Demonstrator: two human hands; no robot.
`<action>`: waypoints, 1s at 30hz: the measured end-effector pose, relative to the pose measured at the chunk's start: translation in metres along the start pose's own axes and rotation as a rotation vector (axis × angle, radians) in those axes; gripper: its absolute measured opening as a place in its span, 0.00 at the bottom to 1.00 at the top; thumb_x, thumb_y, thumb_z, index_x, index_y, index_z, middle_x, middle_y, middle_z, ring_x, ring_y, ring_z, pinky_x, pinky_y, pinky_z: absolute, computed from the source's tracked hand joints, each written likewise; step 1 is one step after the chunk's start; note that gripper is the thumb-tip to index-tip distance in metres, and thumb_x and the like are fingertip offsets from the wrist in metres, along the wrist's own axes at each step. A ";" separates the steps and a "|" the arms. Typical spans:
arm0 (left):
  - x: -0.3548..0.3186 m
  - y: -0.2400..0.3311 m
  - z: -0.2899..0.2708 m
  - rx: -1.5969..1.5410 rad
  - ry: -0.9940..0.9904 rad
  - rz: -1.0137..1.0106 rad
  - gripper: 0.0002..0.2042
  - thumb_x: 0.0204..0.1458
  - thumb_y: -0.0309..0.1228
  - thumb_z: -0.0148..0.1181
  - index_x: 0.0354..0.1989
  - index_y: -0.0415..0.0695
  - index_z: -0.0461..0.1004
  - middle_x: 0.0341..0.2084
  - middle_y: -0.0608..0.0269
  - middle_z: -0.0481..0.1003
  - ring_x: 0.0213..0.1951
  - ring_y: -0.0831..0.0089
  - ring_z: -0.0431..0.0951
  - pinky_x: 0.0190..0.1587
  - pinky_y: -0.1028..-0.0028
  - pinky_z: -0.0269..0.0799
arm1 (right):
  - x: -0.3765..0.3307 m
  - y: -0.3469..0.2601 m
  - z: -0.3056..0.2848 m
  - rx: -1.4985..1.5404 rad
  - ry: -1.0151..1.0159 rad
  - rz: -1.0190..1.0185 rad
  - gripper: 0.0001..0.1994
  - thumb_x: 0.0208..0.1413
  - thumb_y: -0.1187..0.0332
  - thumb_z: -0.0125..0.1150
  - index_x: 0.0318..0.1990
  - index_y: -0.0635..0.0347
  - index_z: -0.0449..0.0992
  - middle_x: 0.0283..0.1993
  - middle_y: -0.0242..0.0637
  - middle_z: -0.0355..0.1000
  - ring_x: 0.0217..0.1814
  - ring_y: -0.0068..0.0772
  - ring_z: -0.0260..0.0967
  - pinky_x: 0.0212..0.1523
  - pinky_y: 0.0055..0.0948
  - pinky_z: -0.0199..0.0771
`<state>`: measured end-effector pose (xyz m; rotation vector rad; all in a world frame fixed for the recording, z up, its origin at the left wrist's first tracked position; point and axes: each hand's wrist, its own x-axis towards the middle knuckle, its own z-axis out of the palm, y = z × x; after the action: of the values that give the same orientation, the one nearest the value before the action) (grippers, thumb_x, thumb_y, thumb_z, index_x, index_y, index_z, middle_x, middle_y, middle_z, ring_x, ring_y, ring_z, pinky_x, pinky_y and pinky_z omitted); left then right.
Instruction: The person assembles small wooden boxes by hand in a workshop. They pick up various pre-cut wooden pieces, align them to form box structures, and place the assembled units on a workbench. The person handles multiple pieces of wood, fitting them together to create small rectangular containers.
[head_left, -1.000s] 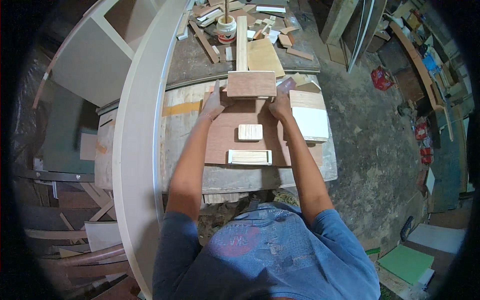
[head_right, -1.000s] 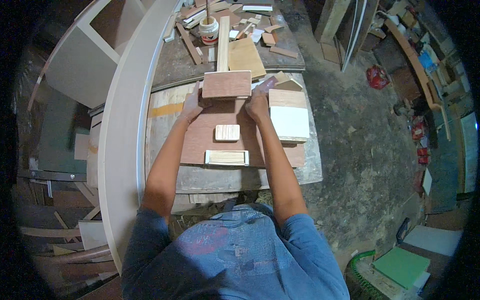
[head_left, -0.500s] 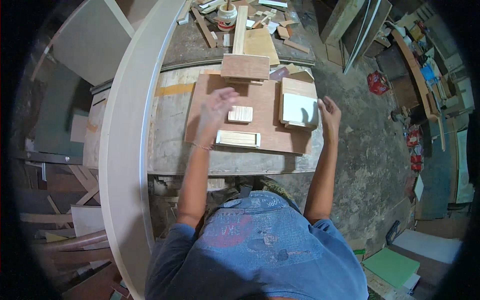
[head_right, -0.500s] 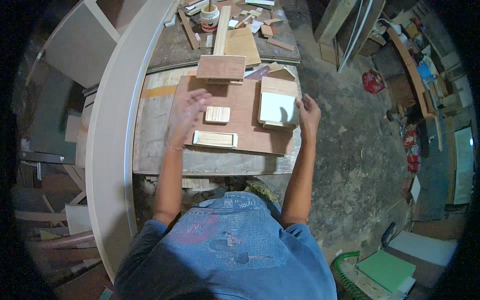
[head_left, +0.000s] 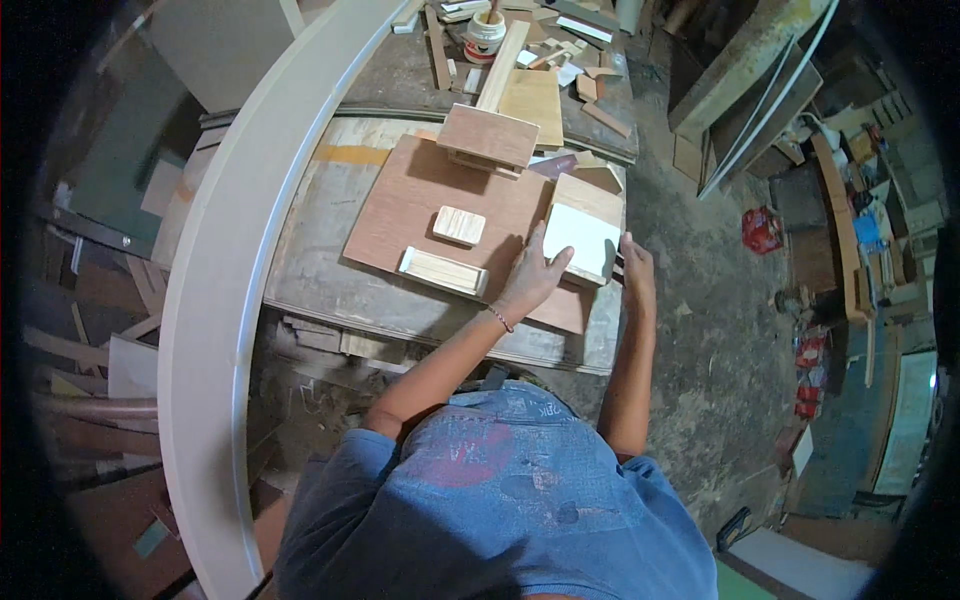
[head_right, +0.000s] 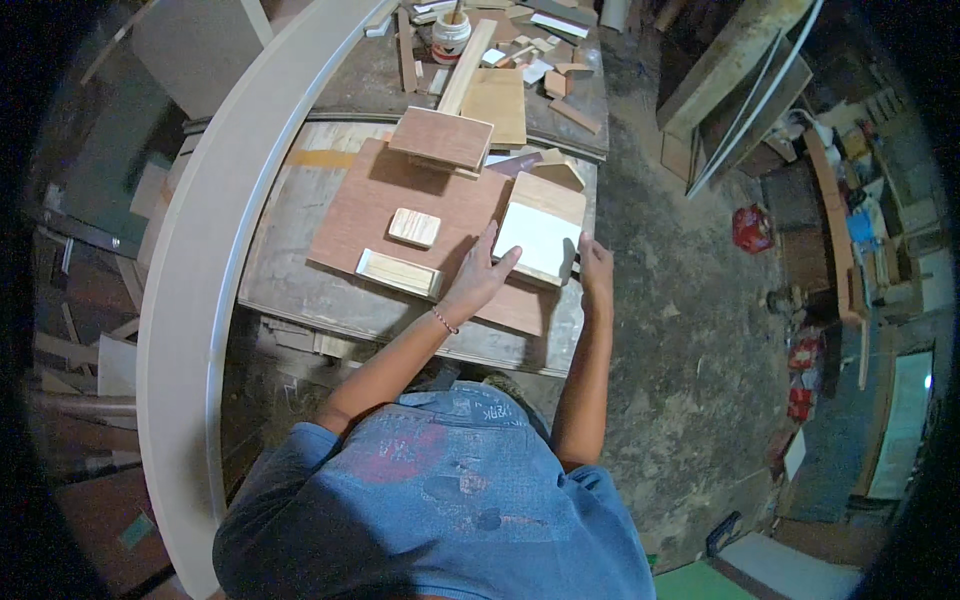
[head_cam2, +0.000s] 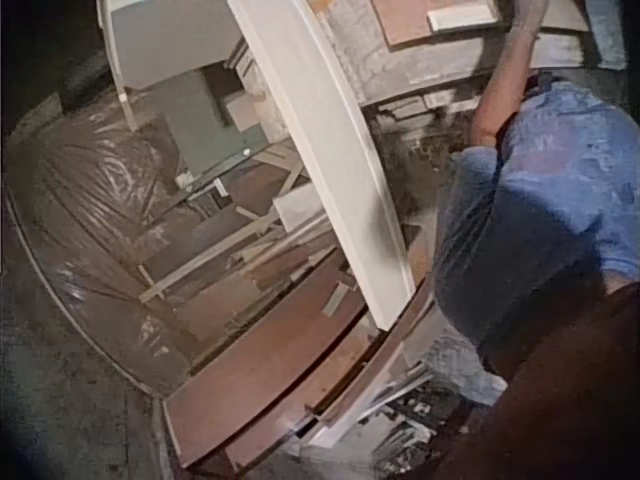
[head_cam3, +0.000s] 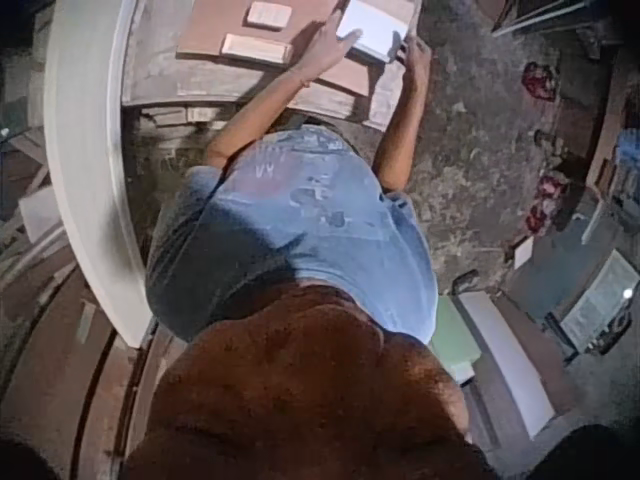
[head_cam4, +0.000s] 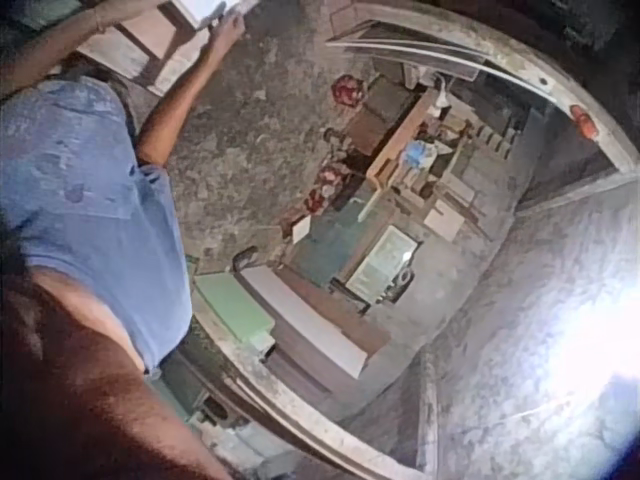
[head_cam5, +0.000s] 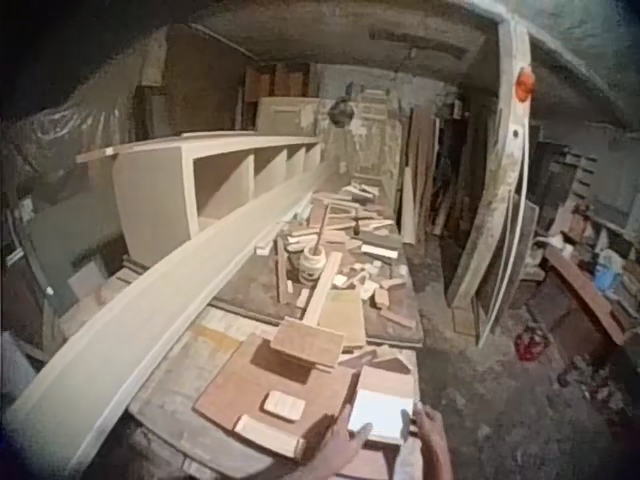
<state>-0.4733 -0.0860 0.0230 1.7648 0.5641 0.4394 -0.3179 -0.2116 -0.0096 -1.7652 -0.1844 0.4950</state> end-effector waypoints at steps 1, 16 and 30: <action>0.003 -0.003 0.004 -0.003 0.023 -0.020 0.35 0.49 0.43 0.50 0.55 0.26 0.46 0.52 0.35 0.54 0.56 0.49 0.55 0.56 0.66 0.52 | 0.006 0.006 -0.003 -0.006 -0.031 -0.012 0.24 0.54 0.50 0.45 0.38 0.66 0.71 0.31 0.35 0.69 0.29 0.24 0.65 0.27 0.24 0.65; -0.047 0.000 0.047 -0.536 -0.032 -0.055 0.37 0.50 0.36 0.52 0.58 0.28 0.35 0.51 0.40 0.56 0.52 0.64 0.60 0.53 0.71 0.59 | 0.004 -0.007 -0.031 -0.008 -0.272 0.012 0.30 0.55 0.46 0.38 0.47 0.70 0.67 0.45 0.42 0.67 0.45 0.32 0.62 0.47 0.26 0.58; -0.071 -0.019 0.102 -1.289 0.090 -0.329 0.12 0.48 0.24 0.49 0.40 0.36 0.58 0.40 0.52 0.66 0.45 0.66 0.67 0.53 0.68 0.62 | 0.034 -0.045 -0.036 -0.344 -0.659 0.039 0.40 0.52 0.37 0.26 0.50 0.69 0.64 0.51 0.48 0.63 0.52 0.41 0.60 0.52 0.32 0.57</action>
<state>-0.4767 -0.2034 -0.0220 0.4144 0.4446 0.4822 -0.2660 -0.2191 0.0322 -1.8798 -0.7332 1.1181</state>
